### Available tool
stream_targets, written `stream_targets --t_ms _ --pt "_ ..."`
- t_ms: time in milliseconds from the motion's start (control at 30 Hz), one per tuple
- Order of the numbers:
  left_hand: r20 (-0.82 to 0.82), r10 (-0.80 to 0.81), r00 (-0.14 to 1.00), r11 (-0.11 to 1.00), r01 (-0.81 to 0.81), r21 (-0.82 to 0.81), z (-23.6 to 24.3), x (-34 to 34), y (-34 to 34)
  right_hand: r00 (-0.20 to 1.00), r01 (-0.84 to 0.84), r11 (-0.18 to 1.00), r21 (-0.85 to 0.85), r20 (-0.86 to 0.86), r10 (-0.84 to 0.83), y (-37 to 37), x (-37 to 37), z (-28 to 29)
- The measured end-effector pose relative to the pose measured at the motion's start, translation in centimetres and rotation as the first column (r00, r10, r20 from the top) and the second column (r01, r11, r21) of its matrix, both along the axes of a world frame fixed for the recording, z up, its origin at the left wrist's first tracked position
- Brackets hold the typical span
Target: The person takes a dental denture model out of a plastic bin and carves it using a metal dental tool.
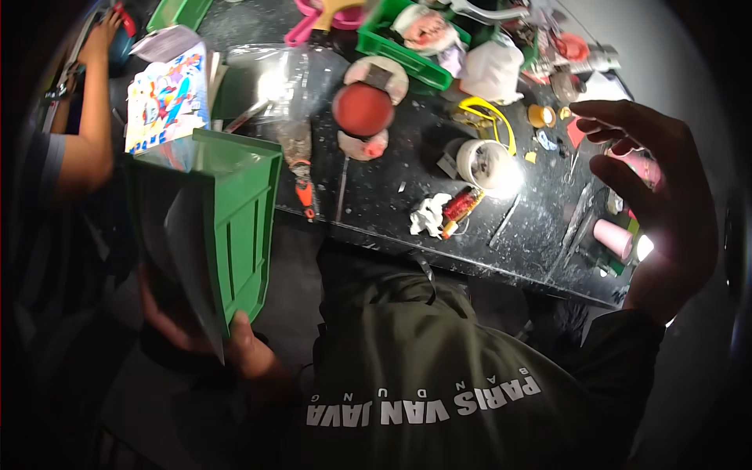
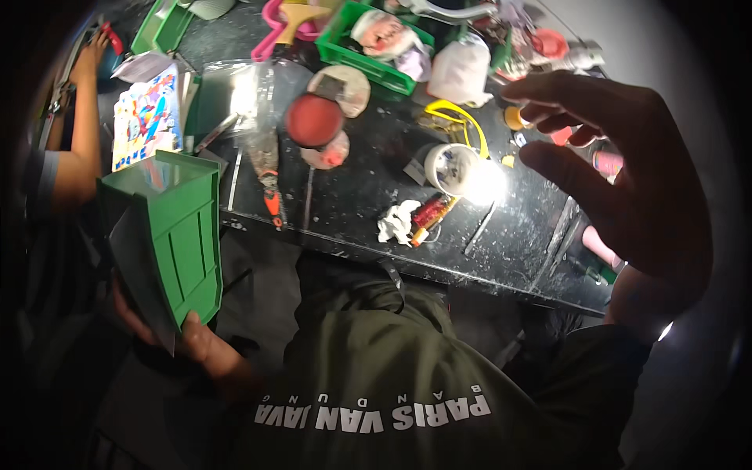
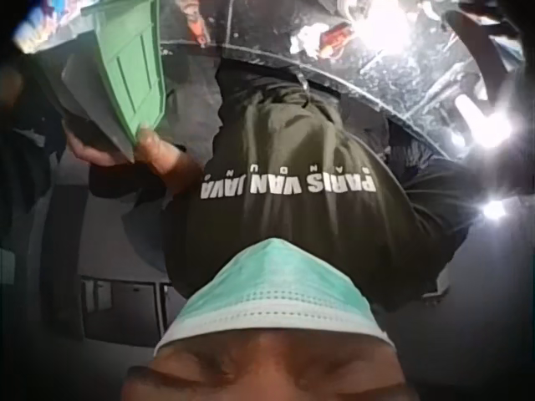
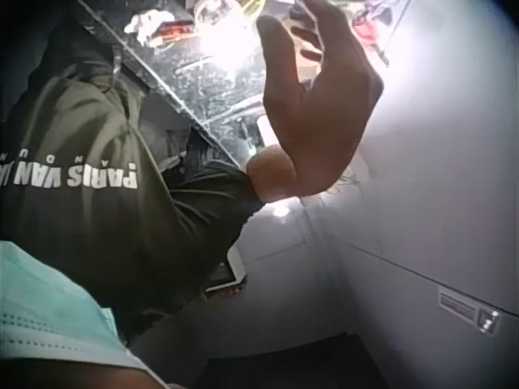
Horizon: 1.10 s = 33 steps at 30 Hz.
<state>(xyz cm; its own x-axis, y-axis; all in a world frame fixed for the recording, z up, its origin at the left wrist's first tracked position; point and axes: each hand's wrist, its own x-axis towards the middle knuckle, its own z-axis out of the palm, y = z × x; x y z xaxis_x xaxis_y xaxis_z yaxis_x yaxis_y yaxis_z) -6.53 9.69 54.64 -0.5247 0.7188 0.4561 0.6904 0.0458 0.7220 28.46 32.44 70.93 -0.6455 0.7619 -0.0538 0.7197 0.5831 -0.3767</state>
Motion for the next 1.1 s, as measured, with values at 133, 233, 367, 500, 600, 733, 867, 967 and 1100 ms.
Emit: stream_targets --t_ms 133,233,367,500,600,733,867,967,1100 --pt "-0.040 0.011 0.999 1.000 -0.010 0.022 -0.7 5.8 -0.1 0.970 -0.058 0.979 -0.195 0.220 0.101 -0.5 6.1 -2.3" --pt "-0.027 -0.120 0.992 0.989 0.122 0.083 -3.7 8.3 -1.3 0.959 -0.064 0.996 -0.057 0.272 0.077 -3.4 6.8 -5.2" --pt "0.011 -0.347 0.938 0.934 0.345 0.096 -9.1 10.0 -1.3 0.903 -0.186 0.949 0.254 0.425 0.063 -6.9 8.3 -7.2" --pt "0.099 -0.386 0.917 0.916 0.368 0.162 -11.9 13.9 -2.5 0.937 -0.079 0.962 0.263 0.348 -0.018 -10.6 10.3 -10.4" --pt "0.107 -0.410 0.906 0.903 0.387 0.187 -14.9 14.6 -3.6 0.963 0.044 0.997 0.070 0.263 -0.061 -14.1 12.2 -14.0" --pt "-0.200 -0.403 0.893 0.896 0.430 0.112 -17.9 15.3 -2.9 0.999 0.050 0.999 0.018 0.013 -0.050 -18.4 15.5 -19.4" --pt "-0.058 -0.361 0.931 0.906 0.365 0.213 -19.1 16.9 -2.8 0.982 0.107 0.994 -0.026 -0.151 -0.110 -23.0 16.1 -24.2" --pt "0.025 -0.401 0.916 0.869 0.372 0.326 -20.4 18.1 -2.0 0.938 0.242 0.964 -0.111 -0.226 -0.262 -26.1 16.3 -25.9" --pt "-0.190 -0.355 0.915 0.898 0.390 0.205 -18.9 17.7 -3.6 0.868 0.336 0.933 -0.127 -0.343 -0.359 -28.0 16.3 -27.0"
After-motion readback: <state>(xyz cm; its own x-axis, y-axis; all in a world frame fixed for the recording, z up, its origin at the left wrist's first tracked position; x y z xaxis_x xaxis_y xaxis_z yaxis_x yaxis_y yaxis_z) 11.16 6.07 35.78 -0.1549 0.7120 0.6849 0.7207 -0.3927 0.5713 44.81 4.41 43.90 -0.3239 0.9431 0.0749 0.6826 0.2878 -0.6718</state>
